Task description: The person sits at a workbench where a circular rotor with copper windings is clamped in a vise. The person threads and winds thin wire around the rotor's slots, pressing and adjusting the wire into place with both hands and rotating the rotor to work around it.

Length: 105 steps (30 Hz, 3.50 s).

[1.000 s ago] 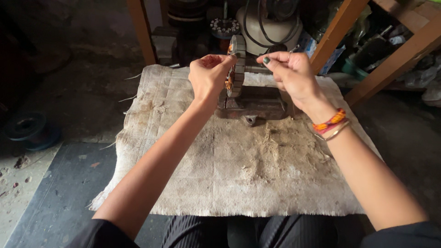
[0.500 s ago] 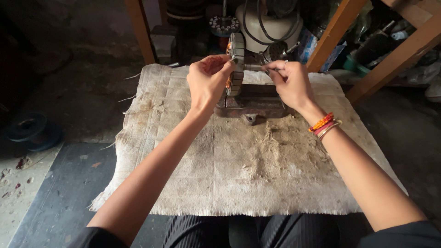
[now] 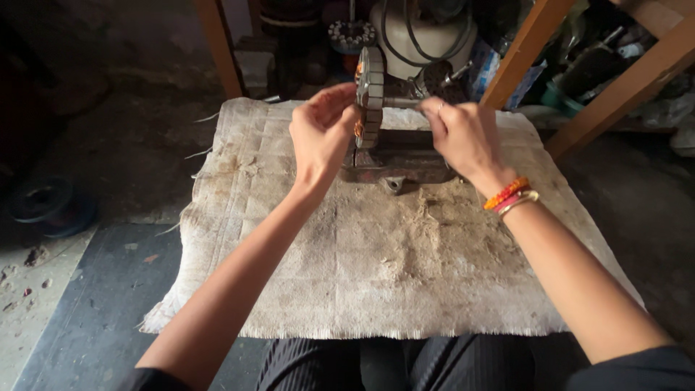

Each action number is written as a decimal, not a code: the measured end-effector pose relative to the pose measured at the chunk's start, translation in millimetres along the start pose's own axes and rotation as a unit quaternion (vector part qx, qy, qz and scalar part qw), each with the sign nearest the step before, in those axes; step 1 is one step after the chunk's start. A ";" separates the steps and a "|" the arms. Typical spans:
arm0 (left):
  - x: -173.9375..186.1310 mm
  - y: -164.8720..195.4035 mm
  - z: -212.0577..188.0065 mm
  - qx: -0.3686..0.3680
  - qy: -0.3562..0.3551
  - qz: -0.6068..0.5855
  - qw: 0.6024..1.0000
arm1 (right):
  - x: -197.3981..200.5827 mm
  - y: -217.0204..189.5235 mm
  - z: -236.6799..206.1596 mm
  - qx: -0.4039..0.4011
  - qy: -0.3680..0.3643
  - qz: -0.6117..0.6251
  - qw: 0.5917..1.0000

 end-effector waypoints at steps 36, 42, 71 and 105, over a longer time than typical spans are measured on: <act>9.8 -12.5 -13.7 -0.012 -0.115 0.004 0.993 | 25.4 -81.0 13.4 0.038 -0.033 0.104 0.993; 9.6 -42.6 4.4 0.109 -0.080 -0.209 0.968 | 27.5 -78.8 16.0 -0.012 -0.006 0.103 0.995; -0.8 -27.9 20.0 0.167 0.059 -0.022 0.984 | 34.5 -49.2 38.9 -0.224 -0.031 0.357 0.906; -22.4 -89.7 -79.4 -0.054 -0.047 0.200 0.977 | -77.2 -66.7 -108.8 -0.089 0.068 0.127 0.986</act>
Point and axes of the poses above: each hand's wrist, its own z-axis towards the middle knuckle, its own x-axis out of the back of the hand, y = z × x, the point moved 3 cm from there along z, towards the middle knuckle, and after that the axes turned 2 degrees about z, right-handed, at the moved point
